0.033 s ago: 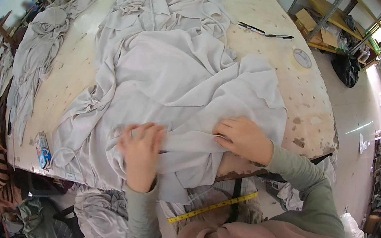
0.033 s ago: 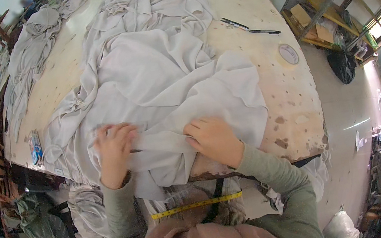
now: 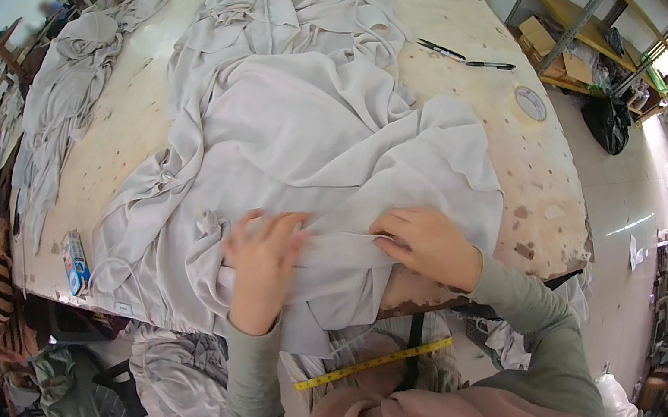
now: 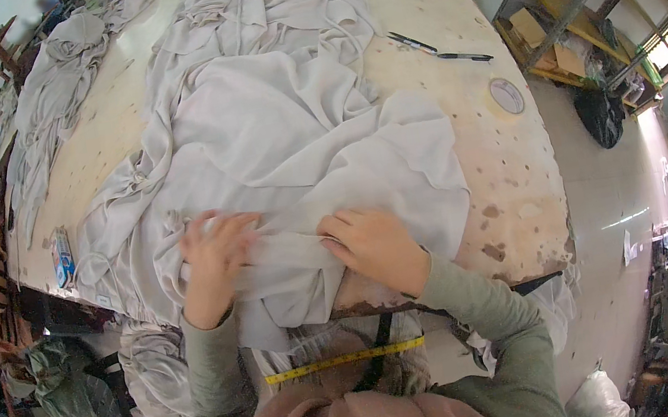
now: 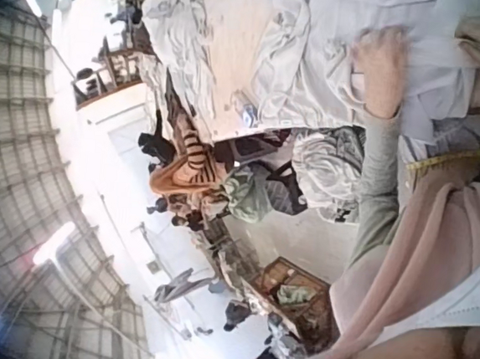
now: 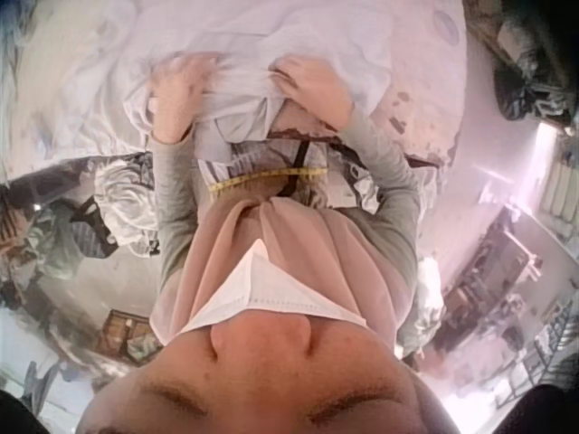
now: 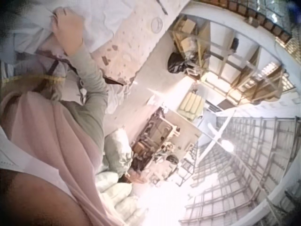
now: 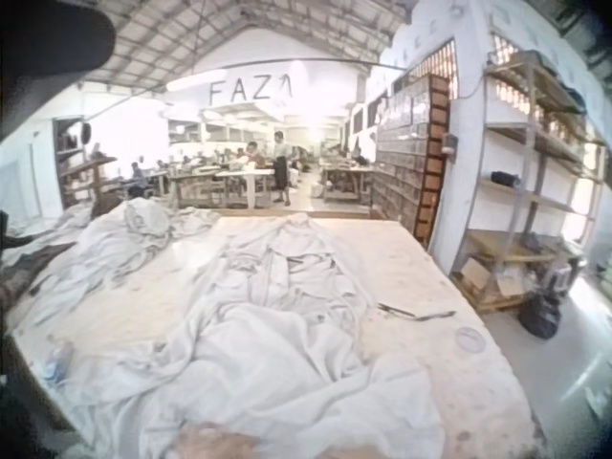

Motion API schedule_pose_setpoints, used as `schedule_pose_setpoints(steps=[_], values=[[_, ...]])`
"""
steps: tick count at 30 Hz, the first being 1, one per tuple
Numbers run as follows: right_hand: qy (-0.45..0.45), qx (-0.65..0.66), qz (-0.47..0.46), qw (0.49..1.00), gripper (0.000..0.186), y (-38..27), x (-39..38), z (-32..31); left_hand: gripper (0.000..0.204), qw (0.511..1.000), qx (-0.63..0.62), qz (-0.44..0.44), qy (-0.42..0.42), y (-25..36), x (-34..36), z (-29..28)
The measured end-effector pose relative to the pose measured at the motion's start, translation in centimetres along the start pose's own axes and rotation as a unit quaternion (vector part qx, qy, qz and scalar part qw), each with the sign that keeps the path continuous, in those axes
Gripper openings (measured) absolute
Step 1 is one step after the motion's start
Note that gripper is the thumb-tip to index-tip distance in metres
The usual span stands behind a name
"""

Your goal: The person folds and aligns a white garment on a worktable, then uses scissors to trim a small section of fabric. They apply a piece of tape to the garment and mark it with a pen. The garment remains on the table at the end of the clip.

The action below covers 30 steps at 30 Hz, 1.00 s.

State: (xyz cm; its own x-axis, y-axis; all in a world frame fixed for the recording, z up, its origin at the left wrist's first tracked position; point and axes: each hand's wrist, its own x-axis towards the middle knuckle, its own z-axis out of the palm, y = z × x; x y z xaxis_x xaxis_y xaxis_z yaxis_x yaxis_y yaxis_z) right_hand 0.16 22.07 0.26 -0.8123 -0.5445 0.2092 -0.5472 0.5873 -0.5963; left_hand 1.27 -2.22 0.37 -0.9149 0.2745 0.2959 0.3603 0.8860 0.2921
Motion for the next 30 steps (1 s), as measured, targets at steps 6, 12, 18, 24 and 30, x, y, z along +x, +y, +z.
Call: schedule_pose_setpoints(steps=[6, 12, 18, 24, 30], values=[[0.020, 0.106, 0.015, 0.994, 0.027, -2.1, -0.7, -0.9, 0.019, 0.909, -0.403, 0.005, -0.107, 3.1, 1.5, -1.6], [0.112, -0.036, 0.055, 0.992, 0.037, 1.0, -0.9, -1.6, 0.020, 0.892, -0.409, -0.022, 0.189, 0.3, -3.7, -7.1], [0.277, -0.003, 0.081, 0.957, 0.036, 4.5, -0.3, -5.3, 0.033, 0.866, -0.363, -0.036, 0.341, -3.3, -7.8, -10.2], [0.110, 0.341, -0.183, 0.916, 0.034, 3.6, -2.0, -14.9, 0.034, 0.711, -0.410, -0.203, 0.535, -5.7, -8.6, -9.9], [0.027, -0.114, 0.189, 0.975, 0.029, 8.5, 0.6, -12.0, 0.015, 0.907, -0.263, -0.320, 0.074, -11.7, -6.0, -5.6]])
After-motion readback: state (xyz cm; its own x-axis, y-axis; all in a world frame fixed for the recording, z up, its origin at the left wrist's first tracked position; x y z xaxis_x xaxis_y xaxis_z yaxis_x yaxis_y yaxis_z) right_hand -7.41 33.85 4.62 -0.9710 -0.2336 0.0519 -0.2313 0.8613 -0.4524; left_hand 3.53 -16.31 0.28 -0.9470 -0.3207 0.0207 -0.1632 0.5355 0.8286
